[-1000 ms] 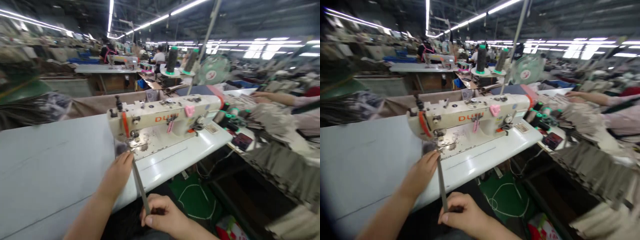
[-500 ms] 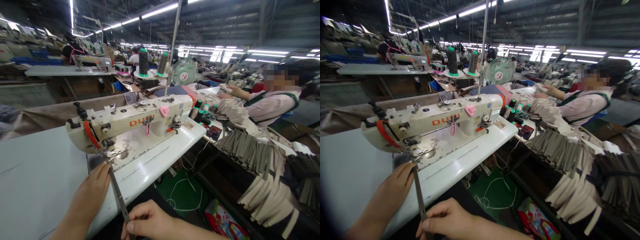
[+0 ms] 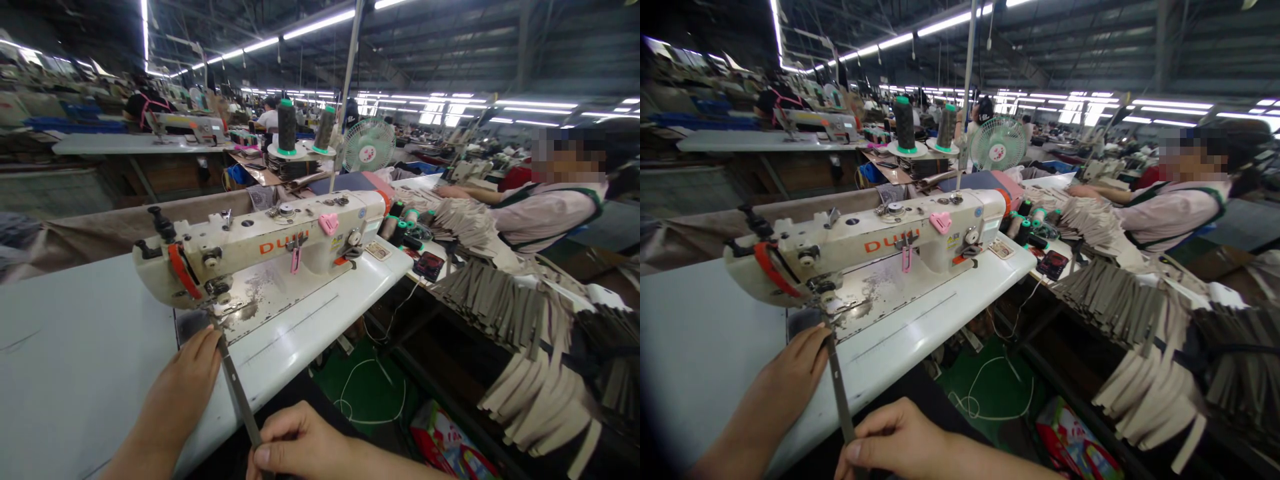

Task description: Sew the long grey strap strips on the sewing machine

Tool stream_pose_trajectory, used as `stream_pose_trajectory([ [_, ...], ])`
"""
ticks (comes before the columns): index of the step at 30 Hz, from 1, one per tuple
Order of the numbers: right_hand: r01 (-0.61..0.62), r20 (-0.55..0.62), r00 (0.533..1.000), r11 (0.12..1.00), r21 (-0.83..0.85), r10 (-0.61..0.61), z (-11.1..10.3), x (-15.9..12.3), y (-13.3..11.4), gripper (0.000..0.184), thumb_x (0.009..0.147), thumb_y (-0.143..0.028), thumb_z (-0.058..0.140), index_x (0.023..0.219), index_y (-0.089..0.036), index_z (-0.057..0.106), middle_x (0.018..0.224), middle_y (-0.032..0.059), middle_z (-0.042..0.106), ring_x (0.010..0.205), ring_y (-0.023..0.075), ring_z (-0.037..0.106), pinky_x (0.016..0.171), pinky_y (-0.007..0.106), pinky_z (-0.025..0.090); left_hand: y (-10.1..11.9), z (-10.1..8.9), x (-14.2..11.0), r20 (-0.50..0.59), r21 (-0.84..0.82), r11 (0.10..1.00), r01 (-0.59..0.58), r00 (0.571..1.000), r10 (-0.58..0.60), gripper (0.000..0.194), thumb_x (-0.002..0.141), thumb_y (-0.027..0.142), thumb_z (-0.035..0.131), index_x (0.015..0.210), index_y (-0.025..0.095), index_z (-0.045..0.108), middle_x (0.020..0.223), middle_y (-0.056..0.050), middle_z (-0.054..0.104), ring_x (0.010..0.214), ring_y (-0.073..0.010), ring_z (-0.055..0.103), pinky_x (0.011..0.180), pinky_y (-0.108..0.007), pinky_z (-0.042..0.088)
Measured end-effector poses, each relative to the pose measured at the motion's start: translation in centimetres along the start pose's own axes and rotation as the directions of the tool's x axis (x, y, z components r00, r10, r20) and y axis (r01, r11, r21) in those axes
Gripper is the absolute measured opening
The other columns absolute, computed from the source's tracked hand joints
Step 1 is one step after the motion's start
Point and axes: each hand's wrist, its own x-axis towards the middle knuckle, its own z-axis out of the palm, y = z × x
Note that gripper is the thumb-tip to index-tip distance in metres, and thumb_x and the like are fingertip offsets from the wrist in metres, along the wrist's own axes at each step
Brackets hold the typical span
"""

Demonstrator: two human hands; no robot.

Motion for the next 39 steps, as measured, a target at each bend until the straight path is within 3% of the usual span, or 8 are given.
stream_pose_trajectory([
  [8, 0.015, -0.002, 1.000, 1.000, -0.019, -0.015, -0.2, 0.2, 0.1, 0.042, 0.078, -0.051, 0.088, 0.080, -0.010, 0.082, 0.072, 0.0048, 0.071, 0.063, 0.0127, 0.066, 0.067, 0.025, 0.051, 0.0, -0.2, 0.6, -0.042, -0.127, 0.990, 0.069, 0.996, -0.075, 0.033, 0.096, 0.006, 0.044, 0.108, 0.013, 0.074, 0.120, -0.016, 0.071, 0.120, -0.0313, 0.065, 0.104, -0.044, 0.054],
  [17, 0.052, 0.010, 0.999, 0.944, -0.327, -0.052, -0.5, 0.1, -1.0, 0.040, 0.093, -0.051, 0.074, 0.076, -0.015, 0.080, 0.071, 0.0035, 0.068, 0.067, 0.0159, 0.064, 0.067, 0.028, 0.047, 0.7, -1.4, 2.3, 0.109, -0.247, 0.926, 0.285, 0.958, -0.266, 0.031, 0.100, 0.010, 0.044, 0.123, 0.014, 0.064, 0.125, -0.014, 0.069, 0.125, -0.0257, 0.064, 0.111, -0.041, 0.053],
  [24, 0.056, 0.058, 0.998, 0.918, -0.394, -0.036, -0.7, 0.4, -1.1, 0.040, 0.095, -0.053, 0.069, 0.077, -0.018, 0.078, 0.071, 0.0041, 0.066, 0.068, 0.0185, 0.061, 0.066, 0.030, 0.043, 0.4, -1.4, 2.8, 0.128, -0.318, 0.872, 0.373, 0.928, -0.351, 0.032, 0.098, 0.012, 0.049, 0.129, 0.010, 0.055, 0.135, -0.019, 0.061, 0.135, -0.0294, 0.057, 0.118, -0.046, 0.047],
  [32, 0.139, 0.104, 0.989, 0.872, -0.469, -0.102, -1.2, 0.7, -1.0, 0.037, 0.094, -0.053, 0.071, 0.078, -0.021, 0.082, 0.081, 0.0052, 0.066, 0.078, 0.0200, 0.061, 0.074, 0.032, 0.044, 0.6, -1.5, 2.4, 0.114, -0.243, 0.919, 0.311, 0.950, -0.291, 0.027, 0.100, 0.011, 0.049, 0.123, 0.012, 0.063, 0.127, -0.016, 0.068, 0.124, -0.0249, 0.065, 0.113, -0.039, 0.051],
  [35, 0.141, 0.098, 0.989, 0.892, -0.430, -0.108, -0.7, 0.2, -1.1, 0.035, 0.092, -0.050, 0.075, 0.079, -0.019, 0.084, 0.085, 0.0060, 0.069, 0.084, 0.0198, 0.064, 0.078, 0.031, 0.046, 0.8, -1.7, 1.9, 0.062, -0.180, 0.957, 0.227, 0.974, -0.219, 0.030, 0.099, 0.008, 0.047, 0.121, 0.013, 0.067, 0.124, -0.013, 0.070, 0.122, -0.0258, 0.065, 0.111, -0.039, 0.051],
  [39, 0.187, 0.071, 0.982, 0.898, -0.399, -0.173, -0.2, 0.2, -1.1, 0.034, 0.088, -0.049, 0.080, 0.086, -0.016, 0.086, 0.080, 0.0046, 0.071, 0.078, 0.0157, 0.063, 0.074, 0.028, 0.046, 0.4, -0.8, 1.0, -0.006, -0.148, 0.979, 0.138, 0.990, -0.141, 0.032, 0.098, 0.008, 0.044, 0.114, 0.010, 0.072, 0.123, -0.017, 0.071, 0.120, -0.0292, 0.065, 0.107, -0.041, 0.053],
])
